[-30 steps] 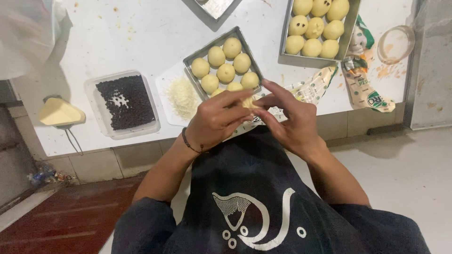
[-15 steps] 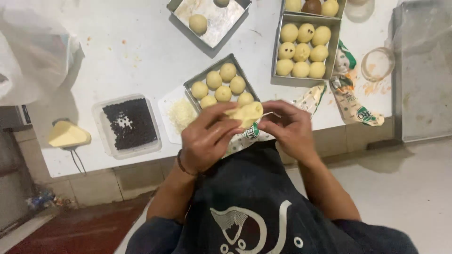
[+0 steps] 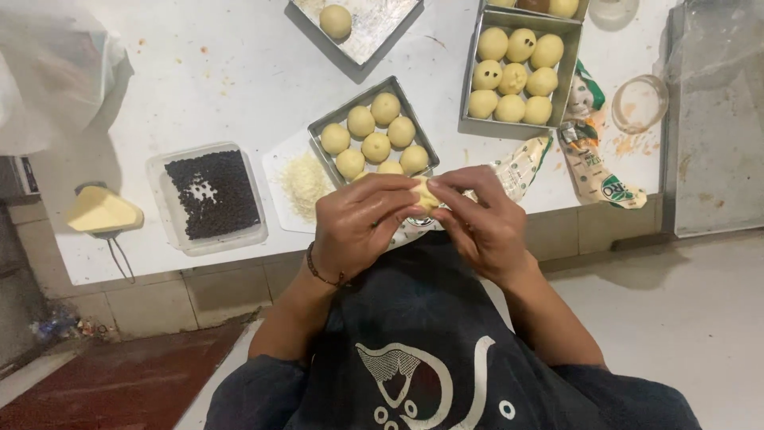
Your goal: Shaping and filling dough into balls and arranging them in baking trays
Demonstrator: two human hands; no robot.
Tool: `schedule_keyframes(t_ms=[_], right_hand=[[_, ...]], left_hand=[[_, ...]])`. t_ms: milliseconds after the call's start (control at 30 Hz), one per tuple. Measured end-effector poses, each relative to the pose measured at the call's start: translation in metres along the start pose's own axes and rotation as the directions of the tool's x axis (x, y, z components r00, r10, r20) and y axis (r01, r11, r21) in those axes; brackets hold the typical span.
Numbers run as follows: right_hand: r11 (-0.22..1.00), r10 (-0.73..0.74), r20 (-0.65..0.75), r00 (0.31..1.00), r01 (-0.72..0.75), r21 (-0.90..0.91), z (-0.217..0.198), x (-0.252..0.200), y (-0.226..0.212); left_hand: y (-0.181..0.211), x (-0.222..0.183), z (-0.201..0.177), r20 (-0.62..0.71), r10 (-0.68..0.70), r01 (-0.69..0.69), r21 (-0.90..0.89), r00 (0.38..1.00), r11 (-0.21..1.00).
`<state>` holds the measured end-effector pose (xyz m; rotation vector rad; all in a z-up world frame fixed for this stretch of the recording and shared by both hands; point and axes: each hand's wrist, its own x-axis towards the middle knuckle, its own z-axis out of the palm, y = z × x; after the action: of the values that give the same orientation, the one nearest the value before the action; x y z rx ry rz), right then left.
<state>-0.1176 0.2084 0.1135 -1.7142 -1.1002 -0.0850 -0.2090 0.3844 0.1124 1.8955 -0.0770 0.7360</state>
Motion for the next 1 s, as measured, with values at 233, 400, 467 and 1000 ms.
schedule_keyframes(t_ms=[233, 400, 467, 1000], right_hand=[[0.969, -0.245, -0.23, 0.942, 0.229, -0.094, 0.023, -0.015, 0.0], [0.989, 0.131, 0.119, 0.984, -0.121, -0.087, -0.001, -0.017, -0.009], [0.983, 0.116, 0.209, 0.971, -0.142, 0.113, -0.012, -0.002, -0.005], [0.691, 0.193, -0.295, 0.936, 0.084, 0.718, 0.079, -0.012, 0.011]], left_hand=[[0.006, -0.01, -0.004, -0.036, 0.013, -0.013, 0.008, 0.999, 1.0], [0.019, -0.006, -0.021, 0.046, 0.124, -0.125, 0.027, 0.991, 0.992], [0.022, -0.007, -0.027, 0.102, 0.118, -0.109, -0.096, 0.988, 0.989], [-0.002, -0.028, -0.003, -0.101, -0.115, 0.068, -0.381, 0.988, 0.922]])
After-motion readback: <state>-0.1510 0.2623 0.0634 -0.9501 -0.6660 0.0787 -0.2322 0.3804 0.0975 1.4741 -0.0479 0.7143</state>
